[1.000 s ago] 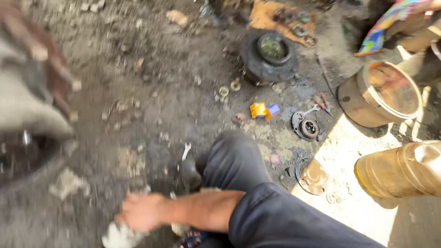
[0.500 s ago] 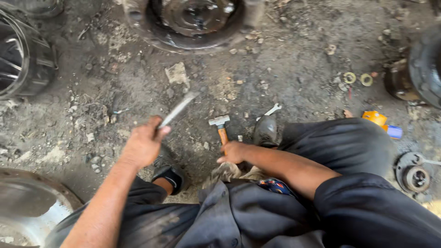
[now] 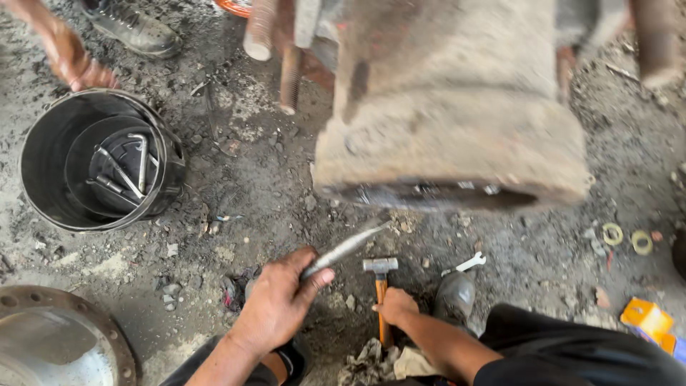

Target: The person cleans the interior of a wheel hub with a cloth, then uses a wrench and hammer to adjust internal components. A second person assists by cleaning parts in a nearby basin.

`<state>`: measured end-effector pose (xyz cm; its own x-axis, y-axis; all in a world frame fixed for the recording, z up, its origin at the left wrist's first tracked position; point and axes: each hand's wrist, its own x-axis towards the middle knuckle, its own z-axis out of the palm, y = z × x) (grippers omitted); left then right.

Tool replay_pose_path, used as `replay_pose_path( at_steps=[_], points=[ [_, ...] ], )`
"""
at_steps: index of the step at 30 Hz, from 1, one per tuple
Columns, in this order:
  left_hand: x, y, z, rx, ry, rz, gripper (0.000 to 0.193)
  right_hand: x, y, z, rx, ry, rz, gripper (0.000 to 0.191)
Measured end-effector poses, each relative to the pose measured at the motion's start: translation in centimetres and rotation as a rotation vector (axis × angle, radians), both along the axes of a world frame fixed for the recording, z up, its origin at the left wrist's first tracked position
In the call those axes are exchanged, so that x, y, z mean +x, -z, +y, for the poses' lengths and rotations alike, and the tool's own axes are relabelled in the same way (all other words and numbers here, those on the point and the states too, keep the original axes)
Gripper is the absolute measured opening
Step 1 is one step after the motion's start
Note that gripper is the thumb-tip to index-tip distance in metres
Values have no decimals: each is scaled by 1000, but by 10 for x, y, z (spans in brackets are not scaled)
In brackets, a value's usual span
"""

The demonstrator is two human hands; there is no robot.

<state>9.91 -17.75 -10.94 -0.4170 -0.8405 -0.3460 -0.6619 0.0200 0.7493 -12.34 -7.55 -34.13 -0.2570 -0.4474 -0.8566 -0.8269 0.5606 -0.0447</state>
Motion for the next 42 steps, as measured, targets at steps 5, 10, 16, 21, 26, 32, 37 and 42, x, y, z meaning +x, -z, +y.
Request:
replay_pose_path(
  at_steps=[5,10,16,21,26,32,37,42],
  points=[
    [-8,-16,-4,12,30,62,33,7,-6,-15,79,182,21,48],
    [-10,-42,13,-248,12,109,32,-9,-26,1,-248,230,65,45],
    [-11,-61,29,-241,-49,-18,41,-24,-82,30,-272,217,-154,37],
    [-13,-65,38,-362,-73,139,41,-32,-141,52,-348,215,-287,36],
    [-19,-82,37,-547,-86,65,35,-41,-193,80,-552,42,-218,34],
    [-28,-87,29,-618,-101,-31,34,-37,-177,105,-502,206,-470,34],
    [-41,-57,12,-433,-51,-101,42,-38,-163,121,-481,127,-551,42],
    [-36,-46,-8,-344,175,231,28,14,-235,105,-732,-60,-423,54]
  ],
)
